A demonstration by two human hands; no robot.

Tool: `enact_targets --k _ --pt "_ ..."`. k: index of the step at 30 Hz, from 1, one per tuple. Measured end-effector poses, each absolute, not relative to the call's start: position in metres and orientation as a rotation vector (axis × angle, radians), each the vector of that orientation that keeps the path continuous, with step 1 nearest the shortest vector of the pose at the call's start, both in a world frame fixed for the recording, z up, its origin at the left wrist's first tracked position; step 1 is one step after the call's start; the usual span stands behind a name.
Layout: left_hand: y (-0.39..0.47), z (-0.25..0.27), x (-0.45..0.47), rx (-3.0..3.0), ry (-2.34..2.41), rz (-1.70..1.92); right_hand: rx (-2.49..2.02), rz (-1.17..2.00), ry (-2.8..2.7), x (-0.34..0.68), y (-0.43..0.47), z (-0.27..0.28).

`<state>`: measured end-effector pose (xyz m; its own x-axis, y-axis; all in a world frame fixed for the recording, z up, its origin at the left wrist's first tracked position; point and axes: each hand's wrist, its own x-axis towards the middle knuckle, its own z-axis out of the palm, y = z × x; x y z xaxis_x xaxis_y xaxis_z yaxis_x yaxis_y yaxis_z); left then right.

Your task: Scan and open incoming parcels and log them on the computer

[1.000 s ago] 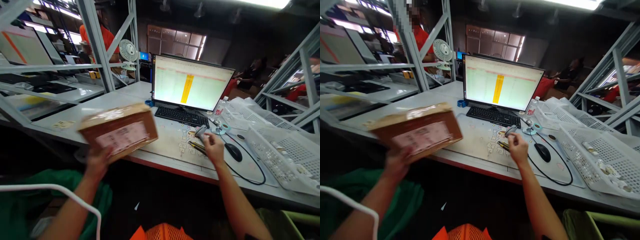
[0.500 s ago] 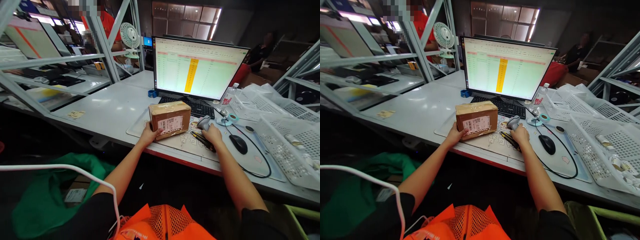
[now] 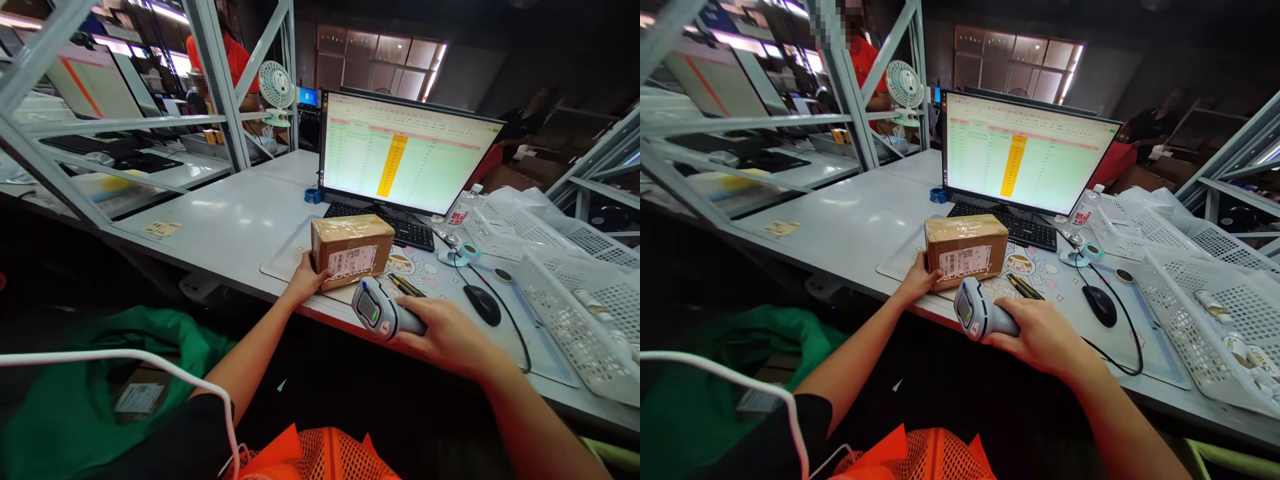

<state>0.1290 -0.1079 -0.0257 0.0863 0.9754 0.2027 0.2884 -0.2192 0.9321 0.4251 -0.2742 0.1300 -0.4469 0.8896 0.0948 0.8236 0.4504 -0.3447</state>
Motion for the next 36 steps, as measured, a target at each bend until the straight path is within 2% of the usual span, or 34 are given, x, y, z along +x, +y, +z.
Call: enact_targets --k 4,9,14,19,25,30,36 --pt "-0.109 -0.023 0.129 1.615 1.295 1.145 -1.617 0.234 -2.193 0.450 -0.237 0.106" --pt "-0.108 -0.026 0.128 1.602 1.285 1.159 -2.195 -0.051 -1.801 0.500 -0.182 0.067" --pt "-0.108 -0.031 0.127 1.590 1.329 1.166 -2.590 0.007 -1.636 0.518 -0.165 0.027" --pt "-0.109 -0.030 0.127 1.555 1.333 1.154 -2.632 0.143 -1.725 0.532 -0.156 0.039" --pt "-0.105 -0.029 0.126 1.550 1.379 1.117 -2.534 -0.107 -1.727 0.532 -0.087 0.086" --pt "-0.102 -0.026 0.126 1.550 1.429 1.084 -2.500 0.094 -1.920 0.514 -0.012 0.074" --pt "-0.103 -0.024 0.126 1.544 1.396 1.110 -2.549 0.148 -1.945 0.506 0.013 0.058"
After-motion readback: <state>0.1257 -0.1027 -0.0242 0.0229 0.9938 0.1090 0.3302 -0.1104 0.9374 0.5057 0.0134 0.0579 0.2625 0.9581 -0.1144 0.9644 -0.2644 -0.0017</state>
